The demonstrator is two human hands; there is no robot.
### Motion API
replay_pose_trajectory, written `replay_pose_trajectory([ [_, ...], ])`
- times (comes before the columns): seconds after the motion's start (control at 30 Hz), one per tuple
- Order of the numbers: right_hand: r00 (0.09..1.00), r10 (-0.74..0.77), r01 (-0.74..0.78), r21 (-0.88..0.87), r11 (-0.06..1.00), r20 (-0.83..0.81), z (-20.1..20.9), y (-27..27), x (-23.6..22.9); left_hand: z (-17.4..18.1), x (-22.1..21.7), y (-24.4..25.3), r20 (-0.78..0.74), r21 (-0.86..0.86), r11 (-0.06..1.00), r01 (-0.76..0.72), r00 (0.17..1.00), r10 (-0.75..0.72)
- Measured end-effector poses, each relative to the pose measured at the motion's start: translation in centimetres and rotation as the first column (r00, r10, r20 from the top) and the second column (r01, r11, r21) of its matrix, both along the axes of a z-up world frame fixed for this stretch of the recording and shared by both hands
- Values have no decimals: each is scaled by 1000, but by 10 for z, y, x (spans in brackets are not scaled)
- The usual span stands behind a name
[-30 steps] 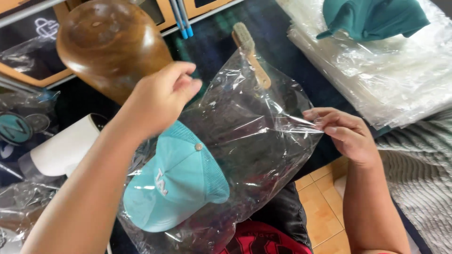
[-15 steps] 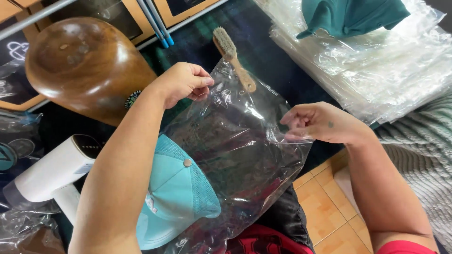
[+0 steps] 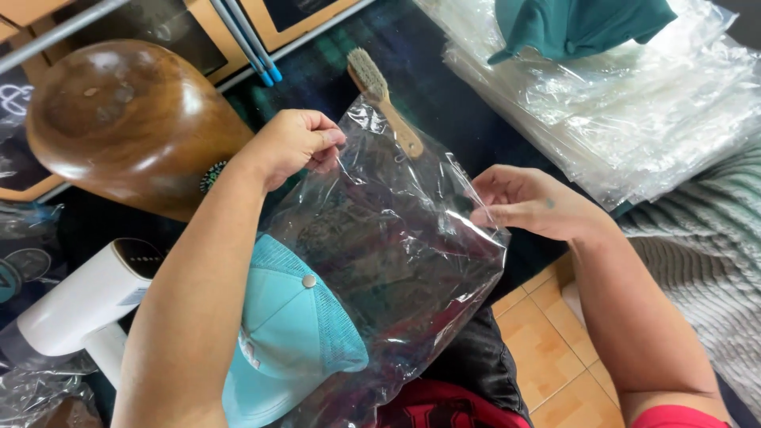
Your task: The person cleans various caps using a brush and a hair dryer before placing them into plastic bags at a workstation.
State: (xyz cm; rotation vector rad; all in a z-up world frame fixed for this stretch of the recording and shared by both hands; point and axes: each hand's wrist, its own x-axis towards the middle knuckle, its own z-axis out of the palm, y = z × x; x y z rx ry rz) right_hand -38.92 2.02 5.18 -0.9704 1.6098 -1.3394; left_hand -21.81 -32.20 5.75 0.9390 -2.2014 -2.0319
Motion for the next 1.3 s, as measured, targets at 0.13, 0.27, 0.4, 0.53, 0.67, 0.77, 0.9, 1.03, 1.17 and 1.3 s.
replay_pose_trajectory([
  [0.13,987,127,-132,43,990,99,-11,-2,-6,-1,3,4,-14,3,1000,-15,1000,15],
  [0.27,995,-87,89,38,995,-41,-2,11,5,-12,8,-6,-14,-26,998,-49,999,49],
  [0.4,958,-284,280,-82,957,-49,-8,35,10,-8,13,-5,-52,26,994,-108,993,109],
  [0.53,823,-569,563,-159,811,13,-14,58,19,22,25,2,118,-171,980,-104,985,125],
  [0.67,700,-713,700,-245,670,48,-22,70,37,0,17,-12,16,-164,979,-123,992,127],
  [0.77,674,-730,726,-287,624,118,-17,66,46,52,13,13,74,-222,968,-114,988,134],
  [0.9,622,-770,774,-262,577,143,-28,60,53,53,4,7,129,-222,972,-74,986,105],
  [1.03,679,-642,733,-354,580,355,-60,60,47,19,-5,-9,-44,-125,975,-181,983,177],
  [1.17,686,-645,721,-431,542,336,-54,50,46,16,-9,-2,-94,-133,972,-194,979,183],
  [1.3,669,-706,719,-441,537,231,-53,46,55,19,-1,3,-144,-116,969,-217,969,200],
])
